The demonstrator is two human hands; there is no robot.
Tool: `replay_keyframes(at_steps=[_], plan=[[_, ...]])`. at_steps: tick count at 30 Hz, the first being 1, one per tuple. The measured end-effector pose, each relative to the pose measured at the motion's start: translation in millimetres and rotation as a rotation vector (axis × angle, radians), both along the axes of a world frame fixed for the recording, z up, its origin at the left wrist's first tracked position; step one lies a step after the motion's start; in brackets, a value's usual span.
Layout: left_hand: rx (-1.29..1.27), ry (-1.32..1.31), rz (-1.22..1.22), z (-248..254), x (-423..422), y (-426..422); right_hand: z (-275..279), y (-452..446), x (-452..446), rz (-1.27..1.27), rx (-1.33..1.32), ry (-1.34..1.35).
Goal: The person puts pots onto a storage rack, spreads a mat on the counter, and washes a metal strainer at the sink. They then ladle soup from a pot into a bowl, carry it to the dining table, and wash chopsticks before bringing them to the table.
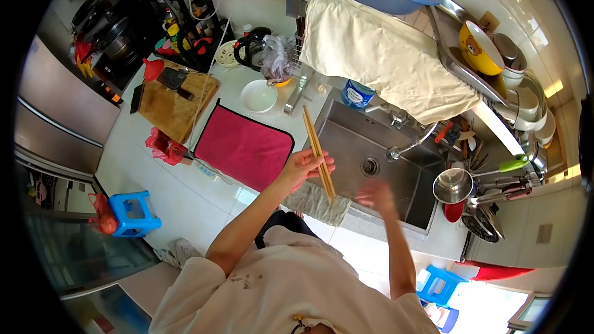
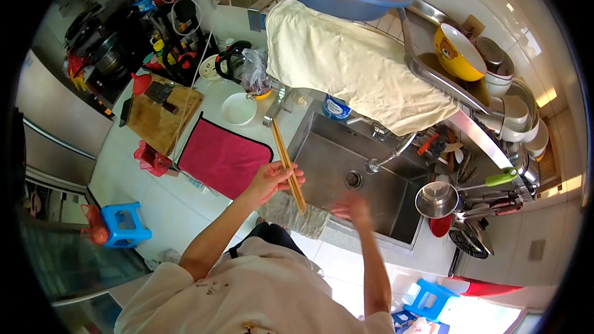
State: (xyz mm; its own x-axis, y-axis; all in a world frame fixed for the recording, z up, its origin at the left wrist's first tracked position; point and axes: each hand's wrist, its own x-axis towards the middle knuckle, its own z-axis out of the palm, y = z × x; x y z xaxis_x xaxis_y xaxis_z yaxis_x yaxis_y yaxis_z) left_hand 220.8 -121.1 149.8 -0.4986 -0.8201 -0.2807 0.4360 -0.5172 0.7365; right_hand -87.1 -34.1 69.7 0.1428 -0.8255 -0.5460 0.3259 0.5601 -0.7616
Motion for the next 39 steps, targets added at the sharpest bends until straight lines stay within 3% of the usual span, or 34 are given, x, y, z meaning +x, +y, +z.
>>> replay_keyframes(at_steps=[4,7,10,16,22,25,28,36,39], plan=[[0.002,-0.05,0.009,-13,7,3,54,-12,94,0.016,-0.088,0.308],[0.031,-0.126,0.035,-7,15,5,60,-27,132,0.215,-0.353,0.397],[0.068,-0.154,0.069,-14,26,3,47,-39,143,0.449,-0.288,0.287],[0.094,-0.091,0.016,-20,60,-9,55,-49,173,0.407,-0.158,0.094],[0.105,-0.008,0.025,-26,121,-25,47,-55,230,0.241,-0.236,0.269],[0.115,0.059,0.1,-23,168,-34,57,-53,275,0.224,-0.252,0.387],[0.1,0.013,0.201,-28,215,-43,56,-48,338,0.173,-0.262,0.289],[0.187,0.118,0.461,-40,337,-63,47,-55,441,0.142,-0.315,0.378],[0.08,0.068,0.722,-17,381,-83,45,-47,426,0.103,-0.549,0.751]])
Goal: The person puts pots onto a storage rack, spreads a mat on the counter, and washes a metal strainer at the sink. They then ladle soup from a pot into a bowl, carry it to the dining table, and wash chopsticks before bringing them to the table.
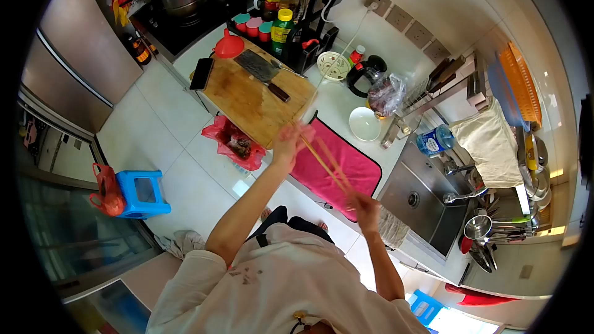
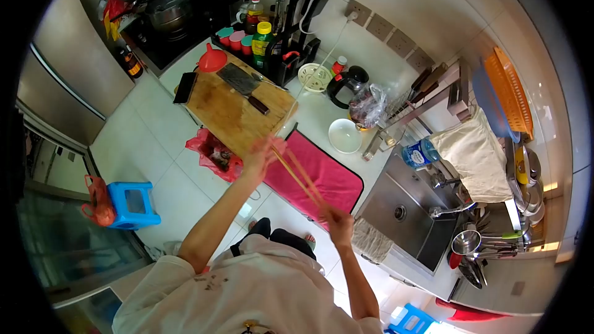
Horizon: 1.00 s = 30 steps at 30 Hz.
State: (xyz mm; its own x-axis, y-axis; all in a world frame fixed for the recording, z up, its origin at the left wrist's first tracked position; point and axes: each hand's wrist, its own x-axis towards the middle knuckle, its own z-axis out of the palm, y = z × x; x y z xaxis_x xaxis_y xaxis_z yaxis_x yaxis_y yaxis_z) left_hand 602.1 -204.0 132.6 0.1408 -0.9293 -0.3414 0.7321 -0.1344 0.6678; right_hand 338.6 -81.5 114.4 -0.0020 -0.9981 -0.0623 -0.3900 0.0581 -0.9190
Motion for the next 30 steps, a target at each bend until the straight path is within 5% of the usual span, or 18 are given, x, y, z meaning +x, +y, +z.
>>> replay_keyframes(at_steps=[4,7,8,10,12,14,17,20,22,23,24,25,30], plan=[[-0.413,-0.281,0.149,33,33,-19,74,12,-1,-0.441,-0.501,0.077],[-0.418,-0.816,0.047,37,15,-20,71,12,-13,-0.721,-0.606,0.099],[-0.38,-0.896,-0.108,32,9,-21,39,17,-32,-0.729,-0.589,0.295],[-0.495,-1.067,-0.144,-17,-14,-29,-128,65,-140,-0.612,0.033,0.796],[-0.518,-1.13,-0.291,-32,-22,-28,-124,85,-129,-0.893,0.772,-0.168],[-0.436,-1.073,-0.551,-28,-14,-29,-117,85,-138,-0.813,0.473,-0.057],[-0.478,-1.13,-0.534,-41,-19,-36,-92,80,-150,-0.855,-0.176,-0.084],[-0.479,-1.227,-0.506,-52,-33,-49,-58,52,-139,-0.91,-0.494,0.072],[-0.515,-1.253,-0.48,-61,-37,-59,-108,73,-155,-0.851,-0.113,-0.144],[-0.532,-1.265,-0.468,-67,-40,-64,-160,88,-183,-0.634,0.448,-0.169],[-0.541,-1.199,-0.407,-76,-42,-66,-112,73,-131,-0.867,0.836,-0.425],[-0.432,-1.138,-0.445,-74,-42,-67,-134,70,-129,-0.78,0.739,-0.154],[-0.103,-1.007,-0.492,-86,-56,-89,-128,19,-67,-0.475,0.066,-0.234]])
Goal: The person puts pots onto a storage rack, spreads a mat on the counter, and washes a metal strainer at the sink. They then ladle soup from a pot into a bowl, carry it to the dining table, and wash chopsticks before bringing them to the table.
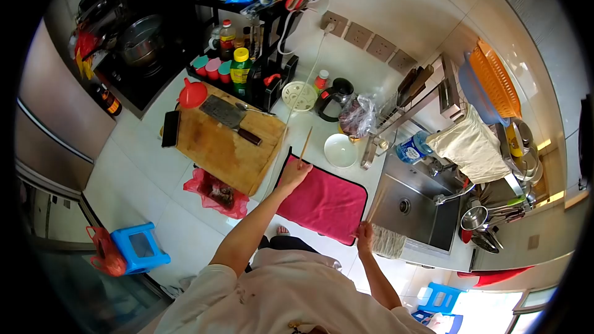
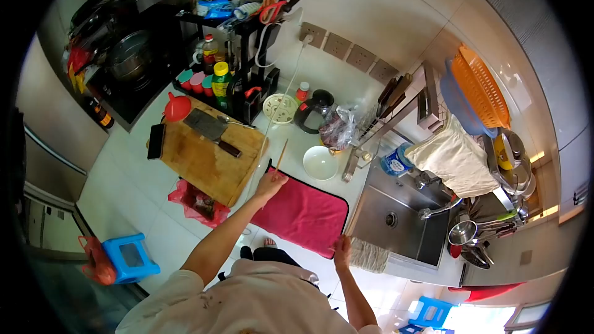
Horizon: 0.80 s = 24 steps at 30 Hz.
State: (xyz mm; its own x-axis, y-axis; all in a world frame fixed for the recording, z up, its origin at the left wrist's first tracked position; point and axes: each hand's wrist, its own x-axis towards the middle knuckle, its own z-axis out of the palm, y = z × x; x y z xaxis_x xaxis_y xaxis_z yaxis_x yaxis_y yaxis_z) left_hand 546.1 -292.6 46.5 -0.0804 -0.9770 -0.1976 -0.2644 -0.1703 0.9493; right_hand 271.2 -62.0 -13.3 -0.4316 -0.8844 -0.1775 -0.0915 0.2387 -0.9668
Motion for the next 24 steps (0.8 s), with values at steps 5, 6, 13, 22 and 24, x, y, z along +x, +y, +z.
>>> replay_keyframes(at_steps=[5,6,13,22,24], plan=[[0.144,-0.135,-0.062,-50,-63,-38,36,-48,34,0.0,-0.009,0.297],[0.123,-0.184,-0.024,-68,-75,-49,68,-57,49,-0.023,0.034,0.325],[0.202,-0.128,0.033,-81,-108,-80,57,-48,21,0.011,0.213,0.188],[0.183,0.081,0.376,-72,-32,-78,36,-76,-6,0.063,0.15,0.217],[0.105,0.038,0.467,-46,-16,-96,36,-84,-2,0.068,0.164,0.111]])
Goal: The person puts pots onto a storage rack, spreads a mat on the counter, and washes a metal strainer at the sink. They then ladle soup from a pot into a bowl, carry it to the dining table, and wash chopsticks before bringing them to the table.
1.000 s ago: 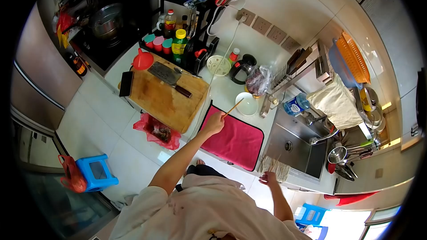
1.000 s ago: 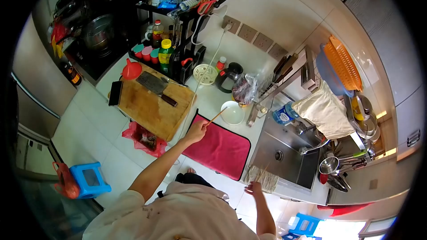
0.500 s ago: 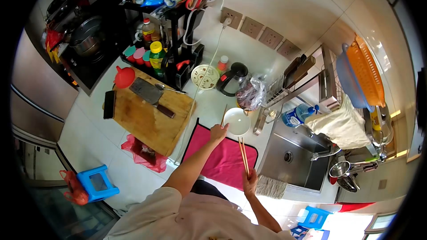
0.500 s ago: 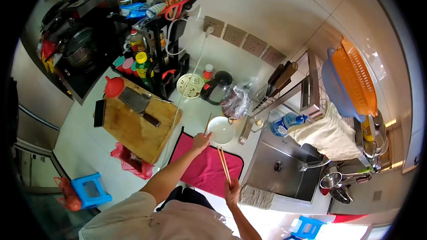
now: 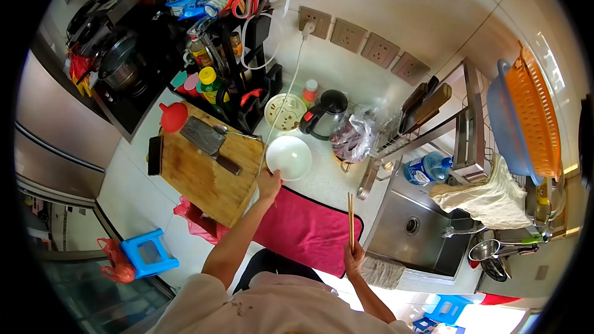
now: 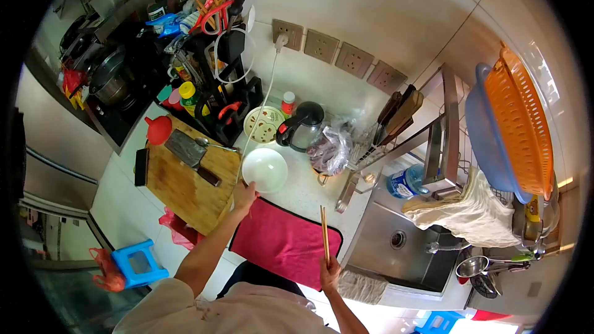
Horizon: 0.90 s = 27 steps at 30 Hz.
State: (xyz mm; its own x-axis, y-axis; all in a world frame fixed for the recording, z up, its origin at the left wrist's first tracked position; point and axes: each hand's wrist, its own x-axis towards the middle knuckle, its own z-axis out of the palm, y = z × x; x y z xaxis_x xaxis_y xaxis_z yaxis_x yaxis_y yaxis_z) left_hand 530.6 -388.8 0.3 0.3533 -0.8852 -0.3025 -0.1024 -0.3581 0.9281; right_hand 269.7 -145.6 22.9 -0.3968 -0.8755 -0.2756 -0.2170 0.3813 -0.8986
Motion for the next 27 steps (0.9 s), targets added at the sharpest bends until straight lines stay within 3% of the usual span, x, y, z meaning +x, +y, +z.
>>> replay_keyframes(at_steps=[9,10,14,17,24,27], plan=[[0.012,0.027,0.254,36,-9,-81,-18,18,5,-0.003,0.086,-0.121],[-0.035,0.193,0.299,27,-10,-93,-17,23,5,0.005,0.085,-0.108],[-0.063,0.305,0.273,-3,-7,-134,-13,35,3,-0.012,0.105,-0.077],[0.051,0.231,0.259,-4,-12,-157,2,36,4,-0.036,0.141,-0.089],[0.261,0.418,0.17,-23,-9,-182,7,38,3,-0.081,0.16,-0.153],[0.138,0.455,0.225,-33,-12,-180,1,38,2,-0.078,0.144,-0.157]])
